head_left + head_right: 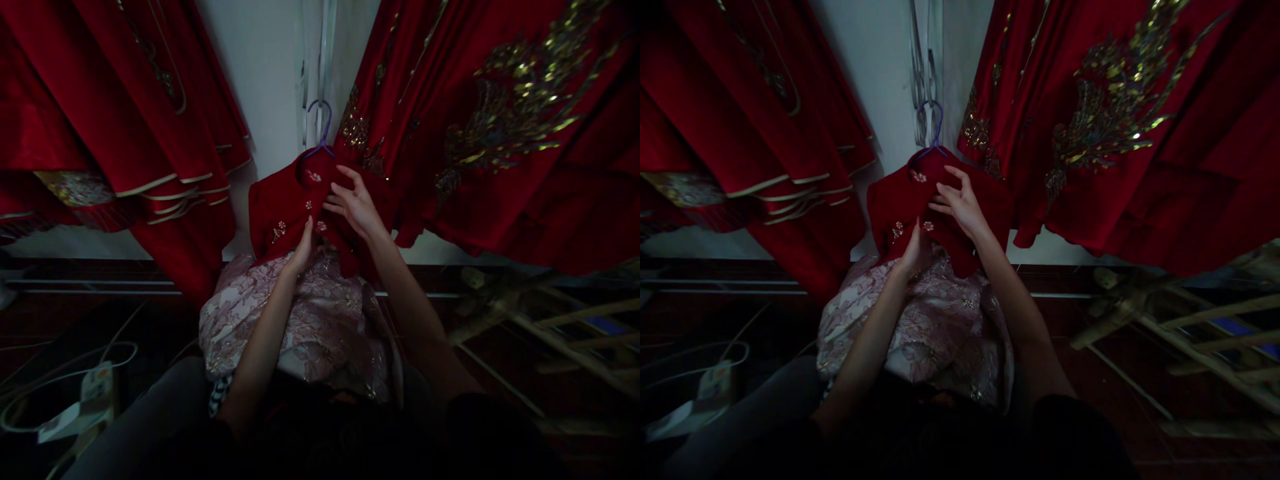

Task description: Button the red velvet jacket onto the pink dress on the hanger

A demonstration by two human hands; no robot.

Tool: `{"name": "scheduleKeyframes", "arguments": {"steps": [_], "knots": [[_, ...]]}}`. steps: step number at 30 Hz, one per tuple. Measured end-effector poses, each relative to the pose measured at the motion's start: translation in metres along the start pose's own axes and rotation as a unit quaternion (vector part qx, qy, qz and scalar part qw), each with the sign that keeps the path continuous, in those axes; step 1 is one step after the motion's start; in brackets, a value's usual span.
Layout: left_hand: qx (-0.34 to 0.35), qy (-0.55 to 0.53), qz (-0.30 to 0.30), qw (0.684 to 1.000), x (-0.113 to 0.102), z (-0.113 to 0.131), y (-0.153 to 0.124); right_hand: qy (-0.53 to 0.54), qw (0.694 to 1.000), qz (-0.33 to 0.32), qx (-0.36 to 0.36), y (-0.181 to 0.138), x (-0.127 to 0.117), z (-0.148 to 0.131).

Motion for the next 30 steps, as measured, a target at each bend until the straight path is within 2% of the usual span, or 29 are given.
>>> {"name": "scheduleKeyframes", "arguments": {"steps": [2, 7, 10, 12, 15, 19, 21, 24, 26, 28, 30], "knots": [[-0.016, -0.05, -0.012, 0.999, -0.004, 0.01, -0.007, -0.032, 0.999, -0.021, 0.016, -0.006, 0.004, 0.003], [-0.054, -0.076, -0.02, 0.995, -0.036, 0.027, -0.013, -0.161, 0.986, -0.024, 0.027, -0.035, 0.004, 0.013], [-0.072, -0.044, -0.044, 0.995, -0.045, 0.026, -0.013, -0.114, 0.989, -0.075, 0.047, -0.041, 0.011, 0.016], [-0.067, 0.007, -0.045, 0.997, -0.047, 0.022, -0.014, -0.092, 0.991, -0.091, 0.034, -0.04, 0.016, 0.016], [-0.041, 0.09, -0.047, 0.994, -0.048, 0.016, -0.015, -0.105, 0.992, -0.059, 0.023, -0.042, 0.016, 0.021], [-0.028, 0.166, -0.022, 0.985, -0.061, 0.017, -0.015, -0.143, 0.987, -0.041, 0.062, -0.057, 0.02, 0.038], [-0.035, 0.194, -0.021, 0.98, -0.069, 0.021, -0.017, -0.192, 0.98, -0.025, 0.048, -0.063, 0.029, 0.047], [-0.044, 0.213, -0.052, 0.975, -0.078, 0.03, -0.023, -0.265, 0.964, -0.003, 0.001, -0.062, 0.046, 0.061], [-0.043, 0.227, -0.062, 0.971, -0.084, 0.035, -0.026, -0.279, 0.96, 0.0, -0.005, -0.057, 0.054, 0.069], [-0.026, 0.237, -0.032, 0.971, -0.092, 0.037, -0.026, -0.271, 0.963, 0.006, 0.003, -0.053, 0.056, 0.073], [0.021, 0.242, 0.051, 0.969, -0.106, 0.035, -0.023, -0.25, 0.968, 0.007, 0.001, -0.051, 0.053, 0.073]]}}
Point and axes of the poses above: each hand's wrist, its own y-axis towards the middle knuckle, its own x-axis out of the palm, z = x × y, the point moved 3 cm from there along y, towards the middle knuckle, and after that the axes turned 4 degrees about x, right-handed, at the moved point
